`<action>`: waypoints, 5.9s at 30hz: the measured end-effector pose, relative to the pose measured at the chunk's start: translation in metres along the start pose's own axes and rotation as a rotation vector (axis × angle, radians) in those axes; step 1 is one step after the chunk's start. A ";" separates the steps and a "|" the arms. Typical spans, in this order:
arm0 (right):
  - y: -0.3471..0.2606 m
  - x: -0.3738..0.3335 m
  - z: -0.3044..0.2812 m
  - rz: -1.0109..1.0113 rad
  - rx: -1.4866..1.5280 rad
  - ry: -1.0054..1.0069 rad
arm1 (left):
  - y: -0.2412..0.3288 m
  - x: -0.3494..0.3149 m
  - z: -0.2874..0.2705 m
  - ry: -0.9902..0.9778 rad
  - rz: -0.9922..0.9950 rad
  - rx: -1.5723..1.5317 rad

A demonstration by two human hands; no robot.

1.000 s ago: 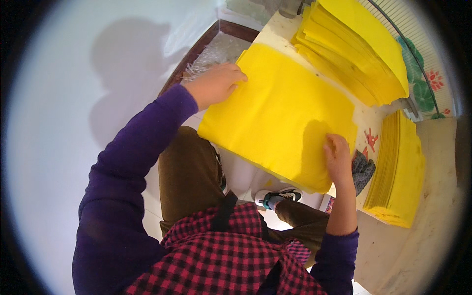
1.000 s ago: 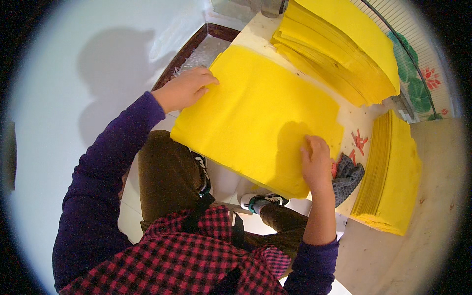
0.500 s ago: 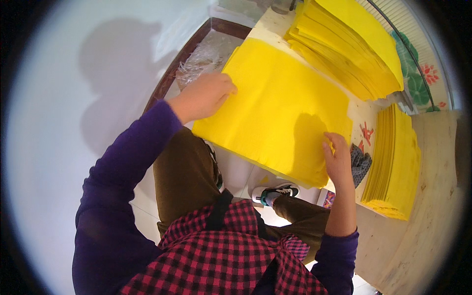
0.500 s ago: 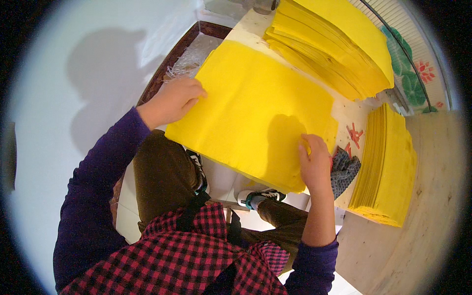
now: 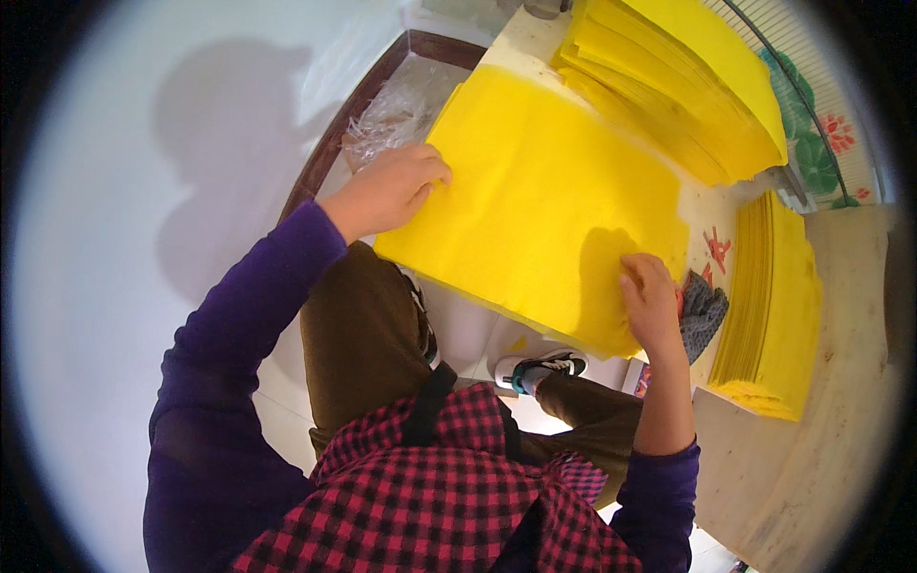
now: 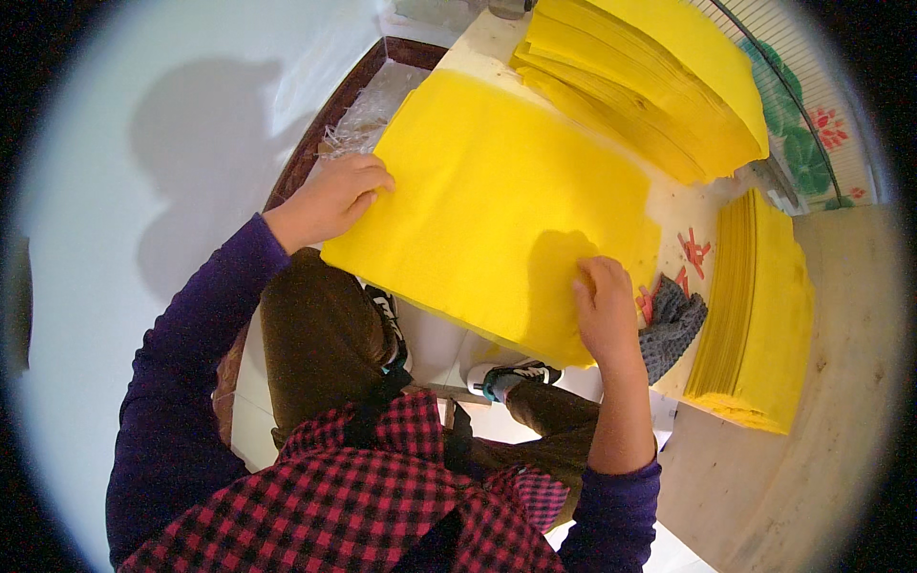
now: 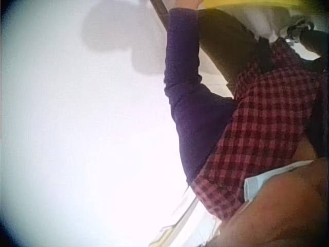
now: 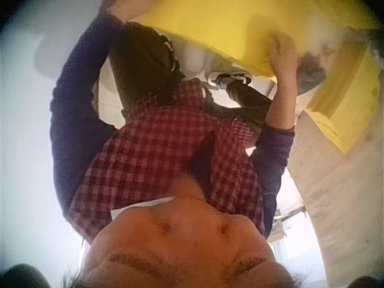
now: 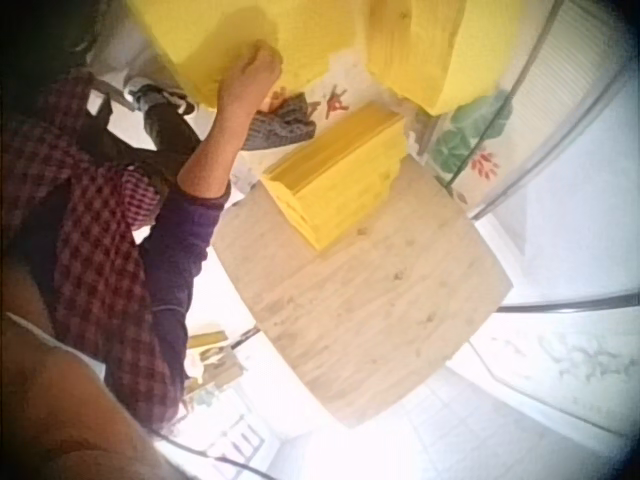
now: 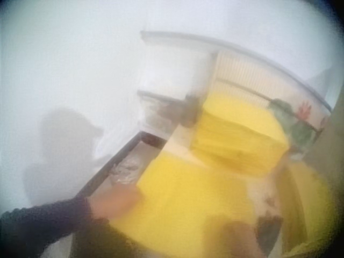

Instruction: The person folds large yellow sheets by hand on a low table, repeatedly folding each sheet in half and then into thirds, then stacking the folded sheets on the right side of the table.

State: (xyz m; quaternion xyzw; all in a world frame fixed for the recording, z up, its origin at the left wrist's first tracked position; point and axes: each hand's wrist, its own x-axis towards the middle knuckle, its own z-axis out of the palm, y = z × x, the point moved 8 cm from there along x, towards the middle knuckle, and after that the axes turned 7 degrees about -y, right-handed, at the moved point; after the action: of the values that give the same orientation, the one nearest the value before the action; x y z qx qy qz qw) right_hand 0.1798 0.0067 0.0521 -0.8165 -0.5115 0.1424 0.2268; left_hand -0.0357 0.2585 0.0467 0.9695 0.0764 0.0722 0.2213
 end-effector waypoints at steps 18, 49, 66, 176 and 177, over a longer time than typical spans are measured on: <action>0.004 0.009 -0.001 -0.022 -0.050 0.038 | -0.001 -0.002 -0.008 0.075 0.000 -0.026; 0.102 -0.283 -0.023 0.388 -0.146 0.426 | -0.001 -0.056 -0.017 0.064 0.027 -0.092; 0.090 -0.277 -0.015 0.370 -0.262 0.343 | -0.004 -0.054 -0.013 0.117 0.057 0.001; 0.140 -0.135 -0.061 0.355 0.103 0.582 | 0.223 0.085 0.129 -0.129 0.233 -0.093; 0.139 -0.136 -0.062 0.335 0.134 0.577 | 0.223 0.085 0.129 -0.132 0.229 -0.083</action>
State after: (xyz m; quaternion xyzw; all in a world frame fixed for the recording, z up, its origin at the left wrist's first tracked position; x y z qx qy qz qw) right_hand 0.2564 -0.1814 0.0333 -0.8790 -0.2744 -0.0259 0.3890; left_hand 0.0962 0.0210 0.0386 0.9646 -0.0523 0.0361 0.2561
